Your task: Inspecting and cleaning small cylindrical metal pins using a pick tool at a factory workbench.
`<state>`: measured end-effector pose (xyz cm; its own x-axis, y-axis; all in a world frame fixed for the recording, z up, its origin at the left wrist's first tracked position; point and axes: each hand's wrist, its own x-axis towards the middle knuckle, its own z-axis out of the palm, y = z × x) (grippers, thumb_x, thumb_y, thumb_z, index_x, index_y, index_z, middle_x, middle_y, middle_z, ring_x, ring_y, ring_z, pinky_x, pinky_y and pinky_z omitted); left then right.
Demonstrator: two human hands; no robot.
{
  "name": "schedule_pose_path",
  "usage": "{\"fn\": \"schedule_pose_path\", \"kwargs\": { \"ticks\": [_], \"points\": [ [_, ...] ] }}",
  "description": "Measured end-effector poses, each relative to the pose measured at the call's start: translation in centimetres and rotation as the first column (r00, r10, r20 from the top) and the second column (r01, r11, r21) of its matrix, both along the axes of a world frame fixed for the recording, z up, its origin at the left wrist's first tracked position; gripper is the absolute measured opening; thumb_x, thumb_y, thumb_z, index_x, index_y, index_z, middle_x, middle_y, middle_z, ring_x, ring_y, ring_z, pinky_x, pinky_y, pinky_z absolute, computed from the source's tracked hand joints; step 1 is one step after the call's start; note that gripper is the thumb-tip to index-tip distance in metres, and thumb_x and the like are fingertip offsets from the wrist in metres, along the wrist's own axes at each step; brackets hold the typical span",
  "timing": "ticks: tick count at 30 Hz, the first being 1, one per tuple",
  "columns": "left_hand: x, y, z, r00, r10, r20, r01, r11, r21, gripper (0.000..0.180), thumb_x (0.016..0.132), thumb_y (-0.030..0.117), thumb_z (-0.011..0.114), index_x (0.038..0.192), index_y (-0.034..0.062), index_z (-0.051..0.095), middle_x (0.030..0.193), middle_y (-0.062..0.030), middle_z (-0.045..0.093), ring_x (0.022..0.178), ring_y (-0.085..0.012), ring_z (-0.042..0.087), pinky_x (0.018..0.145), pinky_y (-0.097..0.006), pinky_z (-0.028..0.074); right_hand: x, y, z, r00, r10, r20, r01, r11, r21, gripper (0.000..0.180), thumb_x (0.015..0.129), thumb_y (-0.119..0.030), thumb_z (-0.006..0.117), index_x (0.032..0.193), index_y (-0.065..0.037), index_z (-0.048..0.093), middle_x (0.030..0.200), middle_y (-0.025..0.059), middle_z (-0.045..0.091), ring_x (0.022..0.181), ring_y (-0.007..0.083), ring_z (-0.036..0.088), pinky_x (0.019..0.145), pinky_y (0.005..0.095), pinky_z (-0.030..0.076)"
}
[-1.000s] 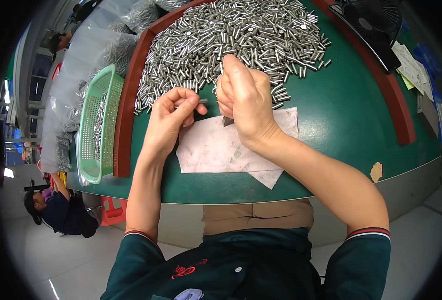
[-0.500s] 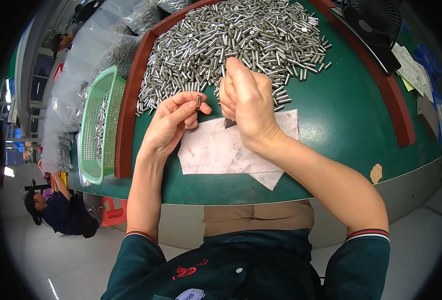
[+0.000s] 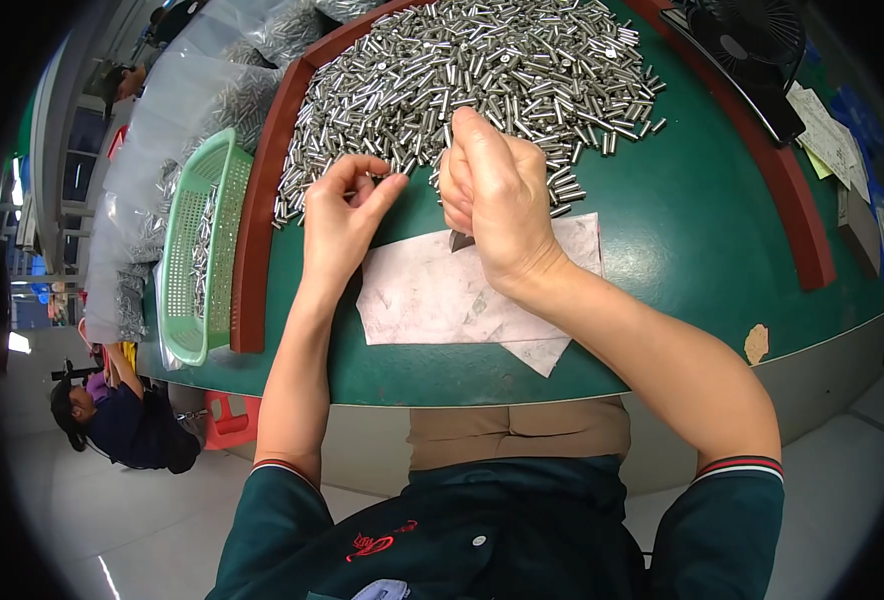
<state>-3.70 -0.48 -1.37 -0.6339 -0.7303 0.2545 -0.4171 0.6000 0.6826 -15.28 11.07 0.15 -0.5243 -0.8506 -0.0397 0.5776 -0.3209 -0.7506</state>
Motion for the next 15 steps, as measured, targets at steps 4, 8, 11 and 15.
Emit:
{"fn": "schedule_pose_path", "kwargs": {
  "ticks": [4, 8, 11, 15],
  "points": [
    [-0.4, 0.3, -0.4, 0.996, -0.028, 0.079, 0.041, 0.986, -0.162, 0.015, 0.070, 0.009, 0.066, 0.079, -0.0004, 0.058, 0.054, -0.0032, 0.051, 0.045, -0.0102, 0.043, 0.044, -0.025, 0.036, -0.1, 0.0, 0.0, 1.000, -0.002, 0.019, 0.002, 1.000, 0.002, 0.044, 0.087, -0.027, 0.039, 0.048, -0.011, 0.027, 0.044, -0.0004, 0.031, 0.037, 0.0062, 0.022, 0.035, 0.0218, 0.019],
    [0.0, 0.7, -0.1, 0.990, -0.073, 0.120, 0.101, 0.963, -0.250, 0.012, 0.069, 0.009, 0.065, 0.075, 0.0006, 0.058, 0.058, -0.0067, 0.054, 0.046, -0.0167, 0.048, 0.046, -0.029, 0.039, 0.1, 0.0, 0.2, 1.000, -0.004, -0.010, 0.004, 1.000, 0.027, 0.045, 0.089, -0.028, 0.036, 0.048, -0.011, 0.026, 0.044, -0.0005, 0.029, 0.037, 0.0066, 0.020, 0.035, 0.0222, 0.018],
    [0.1, 1.7, 0.7, 0.984, -0.077, 0.158, 0.102, 0.982, -0.159, 0.010, 0.068, 0.006, 0.062, 0.071, -0.0012, 0.057, 0.061, -0.0117, 0.055, 0.055, -0.0262, 0.054, 0.052, -0.035, 0.043, 0.1, 0.0, 0.3, 1.000, -0.009, -0.025, 0.011, 0.999, 0.050, 0.045, 0.090, -0.028, 0.033, 0.049, -0.012, 0.024, 0.043, -0.0005, 0.026, 0.037, 0.0071, 0.018, 0.036, 0.0225, 0.018],
    [0.5, 1.5, 1.0, 0.981, -0.124, 0.151, 0.155, 0.965, -0.213, 0.009, 0.068, 0.006, 0.062, 0.071, -0.0012, 0.057, 0.062, -0.0117, 0.056, 0.054, -0.0247, 0.055, 0.052, -0.034, 0.043, 0.1, 0.0, 0.3, 1.000, 0.007, -0.020, -0.007, 0.999, 0.040, 0.044, 0.090, -0.028, 0.034, 0.049, -0.012, 0.025, 0.044, -0.0006, 0.026, 0.037, 0.0071, 0.019, 0.036, 0.0225, 0.018]
  ]
}}
